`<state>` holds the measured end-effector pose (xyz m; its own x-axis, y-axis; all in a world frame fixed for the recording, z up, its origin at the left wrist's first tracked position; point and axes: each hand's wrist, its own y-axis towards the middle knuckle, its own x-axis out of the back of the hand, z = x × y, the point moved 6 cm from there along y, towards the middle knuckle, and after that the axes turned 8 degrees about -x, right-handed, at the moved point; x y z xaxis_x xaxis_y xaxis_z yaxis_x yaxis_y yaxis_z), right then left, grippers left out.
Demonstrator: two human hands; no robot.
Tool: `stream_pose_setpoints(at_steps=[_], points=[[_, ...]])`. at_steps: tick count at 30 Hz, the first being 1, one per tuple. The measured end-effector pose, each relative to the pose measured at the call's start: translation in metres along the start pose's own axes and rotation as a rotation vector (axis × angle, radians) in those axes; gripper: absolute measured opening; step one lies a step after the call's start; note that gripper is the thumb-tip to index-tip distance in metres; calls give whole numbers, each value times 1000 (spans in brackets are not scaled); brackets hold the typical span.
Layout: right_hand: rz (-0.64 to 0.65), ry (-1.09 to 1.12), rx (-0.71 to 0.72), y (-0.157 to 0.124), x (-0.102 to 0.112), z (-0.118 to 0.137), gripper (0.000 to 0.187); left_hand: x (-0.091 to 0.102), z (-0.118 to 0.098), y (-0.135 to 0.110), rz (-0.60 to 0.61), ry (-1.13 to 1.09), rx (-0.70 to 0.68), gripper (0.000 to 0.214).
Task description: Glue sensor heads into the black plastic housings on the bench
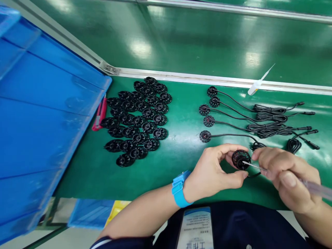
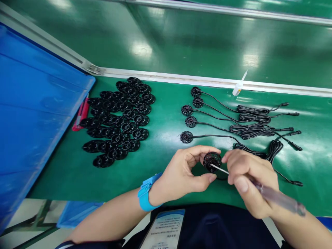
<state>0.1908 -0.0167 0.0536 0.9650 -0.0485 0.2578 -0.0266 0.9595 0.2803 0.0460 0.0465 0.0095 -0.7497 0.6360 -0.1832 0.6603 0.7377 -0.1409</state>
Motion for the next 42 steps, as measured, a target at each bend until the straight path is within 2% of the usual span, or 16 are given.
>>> stream_pose_setpoints(at_steps=[3,6,21,29,31,35,38,42], points=[[-21,171,-83,1,3,-10,24,-1,0,-1,20,13,4,44],[-18,188,-136,2,4,-13,25,-2,-1,-1,26,23,-1,42],[51,-9,-176,0,1,-12,21,-3,0,0,30,41,-13,39],[80,-16,-197,-1,0,-13,19,-1,3,0,23,73,-28,40],[37,67,-173,-2,0,-11,19,1,2,-1,-4,55,-46,42],[-167,178,-59,-8,8,-4,18,5,0,-1,-73,5,-67,42],[-239,26,72,-14,14,1,9,6,1,-1,-96,-9,-78,42],[-200,-206,171,-15,12,1,13,8,1,-3,-120,-15,-117,43]])
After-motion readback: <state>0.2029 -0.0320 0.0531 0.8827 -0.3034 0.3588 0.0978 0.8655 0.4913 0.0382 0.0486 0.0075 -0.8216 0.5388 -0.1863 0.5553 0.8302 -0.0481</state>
